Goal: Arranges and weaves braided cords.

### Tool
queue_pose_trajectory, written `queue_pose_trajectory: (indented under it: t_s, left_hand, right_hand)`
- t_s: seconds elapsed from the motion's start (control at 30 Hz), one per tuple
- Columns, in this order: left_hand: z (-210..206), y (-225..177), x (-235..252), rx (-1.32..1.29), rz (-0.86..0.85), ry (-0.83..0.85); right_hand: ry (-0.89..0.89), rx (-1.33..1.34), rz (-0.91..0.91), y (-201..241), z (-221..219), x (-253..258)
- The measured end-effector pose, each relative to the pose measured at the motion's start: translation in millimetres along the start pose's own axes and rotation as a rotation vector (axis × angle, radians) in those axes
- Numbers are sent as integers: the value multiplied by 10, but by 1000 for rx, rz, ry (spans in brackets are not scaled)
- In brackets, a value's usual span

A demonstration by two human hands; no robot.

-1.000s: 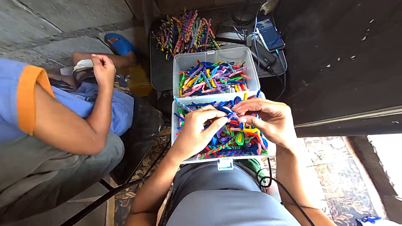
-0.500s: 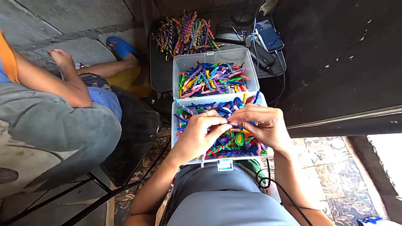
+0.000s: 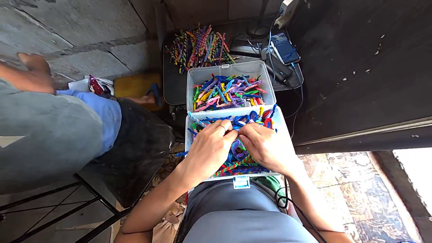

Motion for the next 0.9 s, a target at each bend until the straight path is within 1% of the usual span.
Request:
queue_pose_trajectory:
  t_s: [0.07, 0.13, 0.23, 0.3, 0.37, 0.4, 0.47, 0.5, 0.53, 0.6, 0.7, 0.9]
  left_hand:
    - [-16, -51, 7, 99, -45, -46]
    - [-40, -116, 9, 141, -73, -102]
    - [-120, -131, 7, 107, -62, -151]
    - [-225, -52, 1, 25, -3, -125]
    - [-383, 83, -3, -71, 71, -40]
    - [-464, 157, -4, -127, 114, 66]
    - [-564, 290, -1, -237, 188, 335]
    - [-574, 332, 2, -275, 215, 432]
    - [-565, 349, 11, -296, 236, 492]
    - [-539, 341, 41, -307, 259, 543]
    - [-517, 334, 73, -311, 300, 614]
    - [-505, 366, 49, -325, 343, 621]
  right_hand:
    - [-13, 21, -15, 7, 8, 1]
    - [-30, 66, -50, -11, 42, -7]
    - [-12, 116, -114, -71, 71, -16]
    - [25, 77, -148, -129, 32, -29]
    - [148, -13, -208, -204, -51, -52]
    - [257, -43, -257, -250, -94, -62]
    - [502, -61, -406, -359, -163, -71]
    - [552, -72, -459, -403, -170, -70]
    - [554, -89, -486, -440, -162, -71]
    - [504, -121, -503, -502, -139, -80]
    - [480, -102, -500, -534, -111, -76]
    - [484, -87, -491, -546, -86, -66]
Point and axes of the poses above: each hand's wrist, its own x-axis towards the middle knuckle, its own z-axis out of the back of the hand, y = z × x, the point moved 4 cm from there along x, towards the middle knuckle, and after that the axes turned 4 degrees about -x, right-handed, at the moved point
